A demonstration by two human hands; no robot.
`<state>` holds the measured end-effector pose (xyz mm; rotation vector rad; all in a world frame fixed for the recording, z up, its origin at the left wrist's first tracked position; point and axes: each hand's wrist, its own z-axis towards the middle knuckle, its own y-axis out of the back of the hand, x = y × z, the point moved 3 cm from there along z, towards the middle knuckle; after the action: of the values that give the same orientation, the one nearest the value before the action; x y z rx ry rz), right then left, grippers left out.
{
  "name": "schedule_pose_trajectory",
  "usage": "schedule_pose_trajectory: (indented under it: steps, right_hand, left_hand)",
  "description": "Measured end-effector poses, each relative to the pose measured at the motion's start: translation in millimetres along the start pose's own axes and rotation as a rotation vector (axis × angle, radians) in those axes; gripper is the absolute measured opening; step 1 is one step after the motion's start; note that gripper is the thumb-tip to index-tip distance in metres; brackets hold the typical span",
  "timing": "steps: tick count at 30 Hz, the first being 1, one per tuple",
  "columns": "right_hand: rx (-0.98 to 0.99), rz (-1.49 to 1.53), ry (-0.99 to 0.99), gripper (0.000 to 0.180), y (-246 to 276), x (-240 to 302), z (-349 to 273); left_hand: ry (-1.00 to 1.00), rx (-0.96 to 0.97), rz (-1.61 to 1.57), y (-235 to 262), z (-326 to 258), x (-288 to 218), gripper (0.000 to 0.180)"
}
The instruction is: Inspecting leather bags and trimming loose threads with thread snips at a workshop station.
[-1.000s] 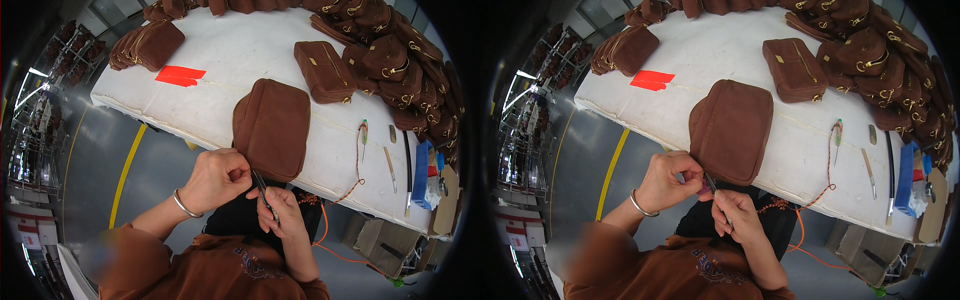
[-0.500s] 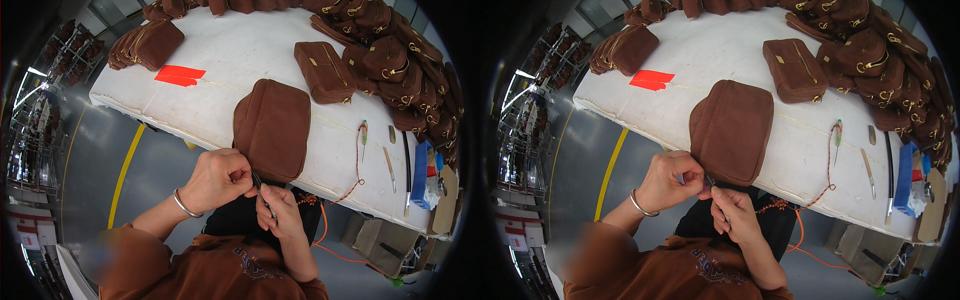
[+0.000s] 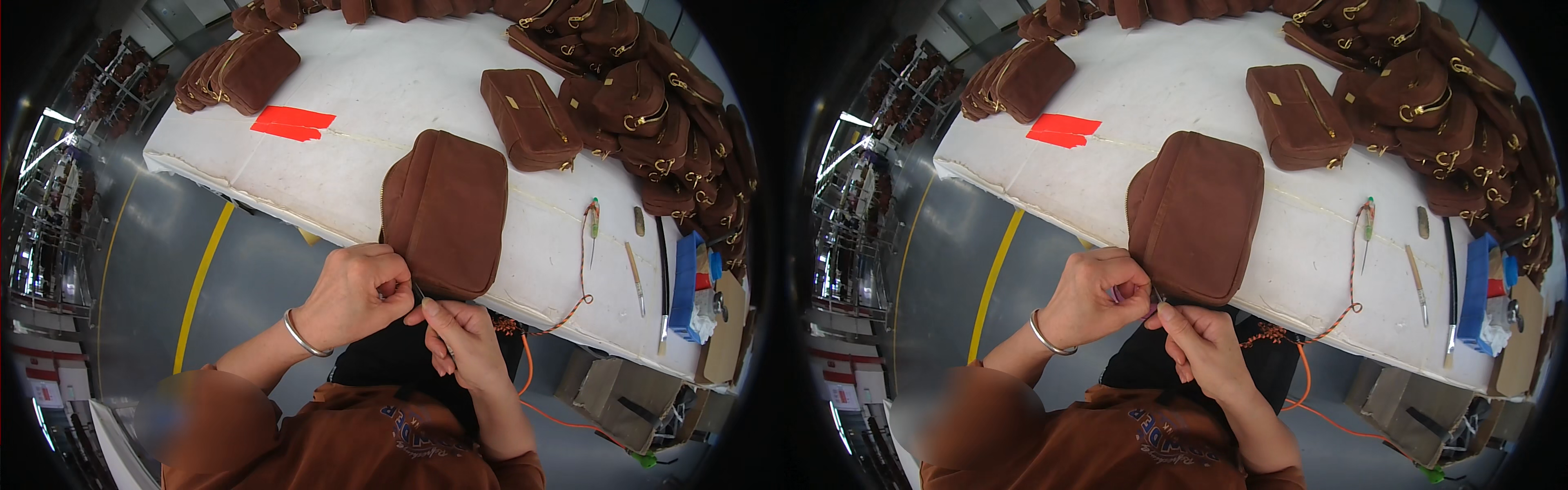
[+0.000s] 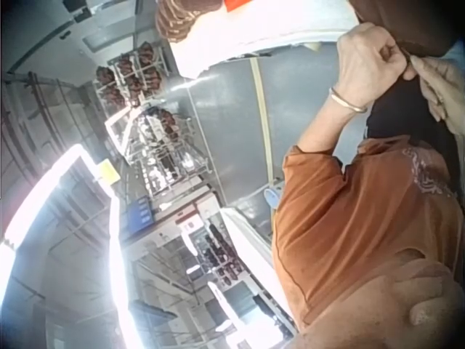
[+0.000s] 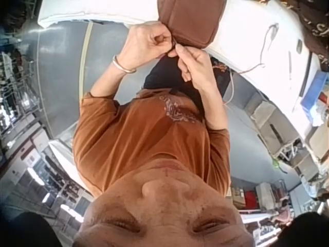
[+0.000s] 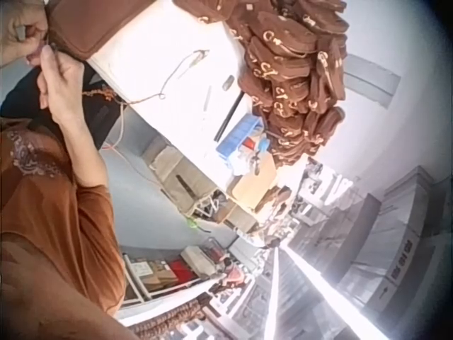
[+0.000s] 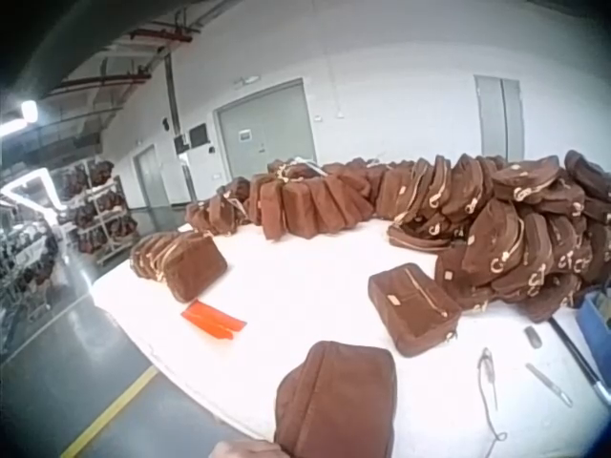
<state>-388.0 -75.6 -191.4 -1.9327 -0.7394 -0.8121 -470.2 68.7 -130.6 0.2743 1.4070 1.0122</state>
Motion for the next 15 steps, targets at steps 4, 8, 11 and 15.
schedule_pose_trajectory:
  steps: [4,8,11,15]
  right_hand:
    - [-0.016,-0.063,-0.016,0.037,-2,4,-2]
    - [-0.052,0.024,-0.008,0.038,-7,-3,-2]
    - [-0.087,0.047,-0.003,0.037,-11,-9,-2]
    - [-0.096,0.018,0.033,0.037,-10,-9,-1]
  left_hand:
    - [-0.014,-0.008,-0.001,-1,0,0,0.011]
    - [-0.014,-0.021,-0.009,-2,-1,2,0.011]
    - [-0.012,-0.028,-0.007,-2,-3,3,0.011]
    - [-0.023,-0.029,0.001,-3,-1,3,0.011]
